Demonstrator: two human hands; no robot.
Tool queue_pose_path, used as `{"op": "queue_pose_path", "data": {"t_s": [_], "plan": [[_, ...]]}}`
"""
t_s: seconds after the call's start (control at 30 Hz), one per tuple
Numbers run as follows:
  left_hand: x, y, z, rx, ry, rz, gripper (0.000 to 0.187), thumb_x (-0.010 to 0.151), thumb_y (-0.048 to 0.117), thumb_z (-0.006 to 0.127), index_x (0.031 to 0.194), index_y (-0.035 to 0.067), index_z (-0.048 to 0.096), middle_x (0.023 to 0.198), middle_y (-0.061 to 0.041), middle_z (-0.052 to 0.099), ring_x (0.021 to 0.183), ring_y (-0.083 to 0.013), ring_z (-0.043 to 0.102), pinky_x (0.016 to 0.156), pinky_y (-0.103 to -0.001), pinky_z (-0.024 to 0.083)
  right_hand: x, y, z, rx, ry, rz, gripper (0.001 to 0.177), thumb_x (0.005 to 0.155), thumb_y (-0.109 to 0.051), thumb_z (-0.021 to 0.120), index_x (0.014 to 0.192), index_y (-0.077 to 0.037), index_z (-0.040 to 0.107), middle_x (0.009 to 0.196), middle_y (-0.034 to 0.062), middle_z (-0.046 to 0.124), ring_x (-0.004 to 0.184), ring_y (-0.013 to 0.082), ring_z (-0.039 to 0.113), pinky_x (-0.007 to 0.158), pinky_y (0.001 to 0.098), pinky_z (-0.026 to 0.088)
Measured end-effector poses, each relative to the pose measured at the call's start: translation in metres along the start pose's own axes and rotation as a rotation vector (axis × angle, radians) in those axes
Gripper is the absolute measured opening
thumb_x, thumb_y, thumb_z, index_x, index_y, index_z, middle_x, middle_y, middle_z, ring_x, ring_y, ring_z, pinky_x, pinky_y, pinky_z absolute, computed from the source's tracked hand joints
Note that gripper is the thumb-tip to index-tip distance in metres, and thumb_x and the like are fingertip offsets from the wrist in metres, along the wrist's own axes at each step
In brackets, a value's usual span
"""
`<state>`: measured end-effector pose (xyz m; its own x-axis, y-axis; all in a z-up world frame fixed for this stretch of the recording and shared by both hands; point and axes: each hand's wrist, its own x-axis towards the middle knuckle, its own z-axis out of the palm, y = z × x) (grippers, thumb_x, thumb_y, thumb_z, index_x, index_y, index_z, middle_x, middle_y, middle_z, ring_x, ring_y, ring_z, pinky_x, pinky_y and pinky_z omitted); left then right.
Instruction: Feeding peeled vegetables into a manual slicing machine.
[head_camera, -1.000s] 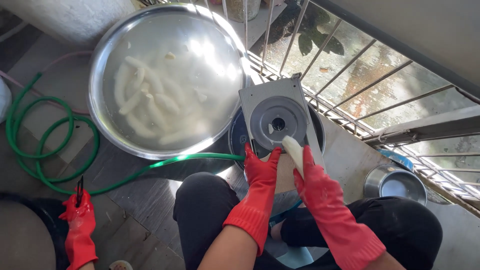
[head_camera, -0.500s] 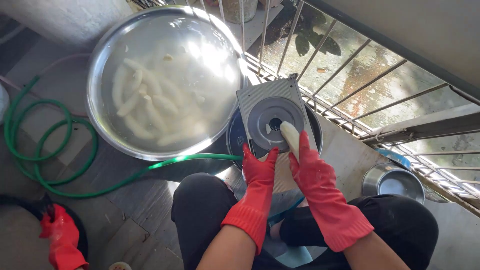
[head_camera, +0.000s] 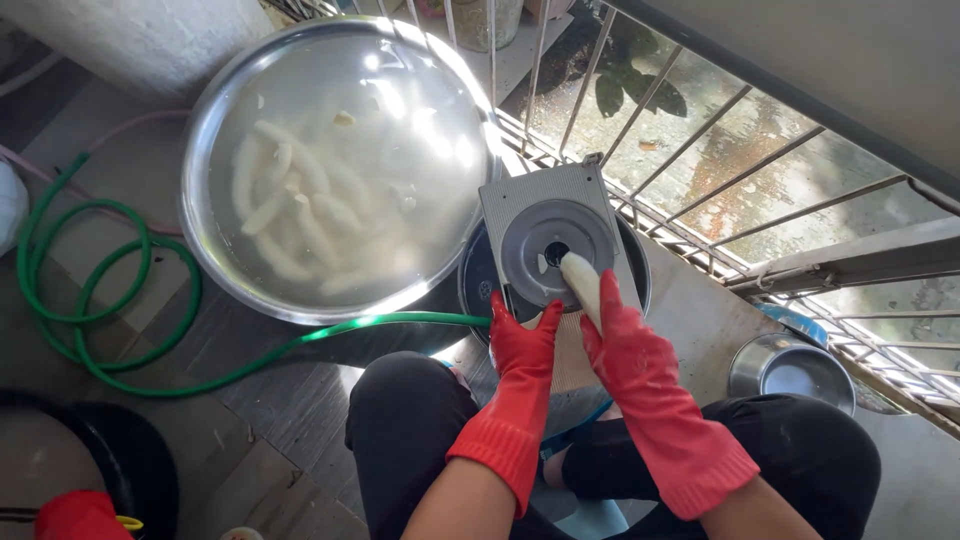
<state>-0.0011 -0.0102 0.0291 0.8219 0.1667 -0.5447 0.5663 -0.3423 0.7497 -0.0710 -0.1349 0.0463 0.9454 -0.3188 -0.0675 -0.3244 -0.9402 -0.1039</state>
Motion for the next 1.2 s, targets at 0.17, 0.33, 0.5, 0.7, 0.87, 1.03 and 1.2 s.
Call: {"op": "queue_pose_path", "data": {"t_s": [0.17,0.33,0.5,0.7,0.87,1.03,1.2], "plan": [[0.007,-0.006,0.005,0.014,0.020,-0.030,0.114,0.070,0.060,0.081,0.159,0.014,0.027,0.157,-0.014,0.045,0.145,-0.0342,0.042,0.116,-0.048,0.039,-0.062,0.013,-0.012,-0.113,-0.189,0.058,0.083,0.096,-0.057,0.052,0.167,-0.029,0.021,0.086,0.0045,0.064,0.062,0.0307,0.071,0.052,0.0448,0.056],[0.000,0.002,0.001,-0.020,0.003,-0.004,0.110,0.073,0.057,0.080,0.159,0.013,0.027,0.157,-0.016,0.044,0.145,-0.0372,0.042,0.115,-0.051,0.040,-0.005,0.001,0.007,-0.013,-0.075,0.065,0.082,0.098,-0.051,0.056,0.166,-0.022,0.021,0.092,0.0100,0.069,0.065,0.0323,0.071,0.052,0.0465,0.058],[0.008,-0.007,0.008,0.004,0.021,0.007,0.114,0.069,0.059,0.081,0.159,0.013,0.028,0.155,-0.015,0.048,0.143,-0.0347,0.045,0.115,-0.047,0.040,-0.029,0.010,-0.012,-0.037,-0.105,0.074,0.083,0.098,-0.052,0.055,0.167,-0.023,0.020,0.094,0.0084,0.068,0.067,0.0315,0.072,0.054,0.0446,0.058],[0.000,0.000,0.003,-0.019,0.000,-0.002,0.112,0.073,0.058,0.080,0.159,0.012,0.025,0.159,-0.015,0.042,0.147,-0.0352,0.040,0.116,-0.048,0.039,-0.030,0.008,-0.007,-0.001,-0.142,0.122,0.081,0.096,-0.052,0.056,0.166,-0.025,0.024,0.093,0.0088,0.068,0.067,0.0328,0.073,0.055,0.0467,0.059],[0.004,-0.004,-0.001,0.050,-0.019,-0.015,0.112,0.072,0.065,0.083,0.160,0.018,0.031,0.144,-0.024,0.055,0.136,-0.0422,0.053,0.114,-0.052,0.043,0.012,-0.022,-0.059,0.093,-0.136,0.149,0.057,0.105,-0.040,0.052,0.156,-0.017,0.042,0.095,0.0162,0.075,0.085,0.0318,0.079,0.077,0.0440,0.065],[0.004,-0.002,0.002,0.044,0.001,-0.012,0.111,0.072,0.060,0.085,0.159,0.016,0.033,0.143,-0.026,0.055,0.135,-0.0440,0.053,0.114,-0.052,0.044,-0.057,-0.009,-0.068,-0.004,-0.260,0.156,0.060,0.097,-0.047,0.057,0.151,-0.022,0.047,0.093,0.0106,0.076,0.081,0.0272,0.080,0.076,0.0384,0.067],[-0.007,0.013,-0.005,0.015,-0.034,-0.053,0.108,0.075,0.060,0.083,0.160,0.016,0.032,0.146,-0.025,0.054,0.137,-0.0424,0.052,0.115,-0.051,0.042,-0.003,-0.015,-0.043,-0.007,-0.151,0.121,0.060,0.102,-0.048,0.053,0.155,-0.021,0.043,0.091,0.0116,0.074,0.080,0.0294,0.079,0.074,0.0421,0.066]]}}
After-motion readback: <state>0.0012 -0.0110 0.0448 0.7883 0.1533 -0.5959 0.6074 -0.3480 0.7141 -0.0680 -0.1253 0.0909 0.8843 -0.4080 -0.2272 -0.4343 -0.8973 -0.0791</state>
